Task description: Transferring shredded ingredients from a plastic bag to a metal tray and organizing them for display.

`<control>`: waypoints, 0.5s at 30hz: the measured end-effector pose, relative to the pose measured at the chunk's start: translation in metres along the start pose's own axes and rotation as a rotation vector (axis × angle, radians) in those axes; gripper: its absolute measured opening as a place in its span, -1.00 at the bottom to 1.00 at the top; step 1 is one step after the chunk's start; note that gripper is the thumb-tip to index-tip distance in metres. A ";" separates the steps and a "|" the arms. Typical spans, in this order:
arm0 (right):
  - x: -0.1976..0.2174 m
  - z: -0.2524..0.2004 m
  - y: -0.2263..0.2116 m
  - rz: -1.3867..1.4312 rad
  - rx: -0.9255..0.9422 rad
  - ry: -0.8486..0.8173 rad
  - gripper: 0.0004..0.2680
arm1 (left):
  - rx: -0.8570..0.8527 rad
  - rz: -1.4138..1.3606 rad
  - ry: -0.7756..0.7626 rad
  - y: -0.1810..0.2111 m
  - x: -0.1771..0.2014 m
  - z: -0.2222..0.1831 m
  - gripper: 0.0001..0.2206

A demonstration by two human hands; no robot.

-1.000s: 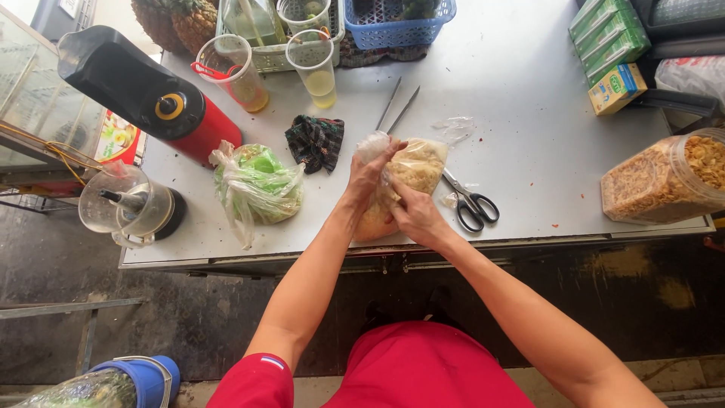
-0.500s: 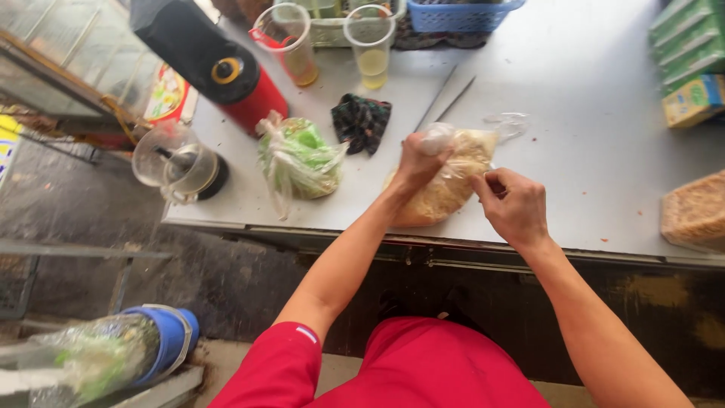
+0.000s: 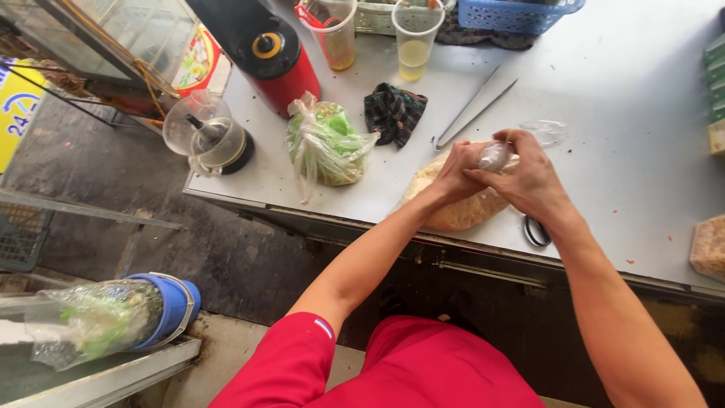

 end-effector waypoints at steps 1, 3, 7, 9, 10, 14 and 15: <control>-0.003 0.003 0.003 -0.093 0.049 0.025 -0.47 | -0.004 0.126 -0.046 -0.008 -0.006 -0.001 -0.81; 0.000 0.001 0.001 -0.116 0.073 0.041 -0.52 | -0.009 0.142 -0.078 -0.008 0.000 -0.006 -0.79; 0.002 -0.004 0.007 0.022 0.020 0.117 -0.68 | 0.278 -0.261 -0.265 0.023 0.041 -0.011 -0.30; -0.002 -0.006 0.017 0.084 -0.005 0.105 -0.64 | 0.267 -0.292 -0.345 0.022 0.044 -0.015 -0.21; -0.005 -0.006 0.022 0.151 -0.020 0.085 -0.59 | 0.259 -0.318 -0.414 0.021 0.047 -0.018 -0.13; -0.017 0.004 0.021 0.112 -0.031 0.039 -0.69 | 0.222 -0.241 -0.309 0.019 0.042 -0.016 -0.14; -0.019 0.007 0.017 0.081 0.007 0.017 -0.72 | 0.230 -0.293 -0.290 0.021 0.042 -0.013 -0.11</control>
Point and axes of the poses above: each hand's wrist, its own z-axis towards the middle knuckle, its own x-axis out of the back of the hand, y = z × x, the point moved 1 cm from there along z, towards the middle knuckle, and after that the axes turned 2 degrees about -x, right-handed, at the moved point
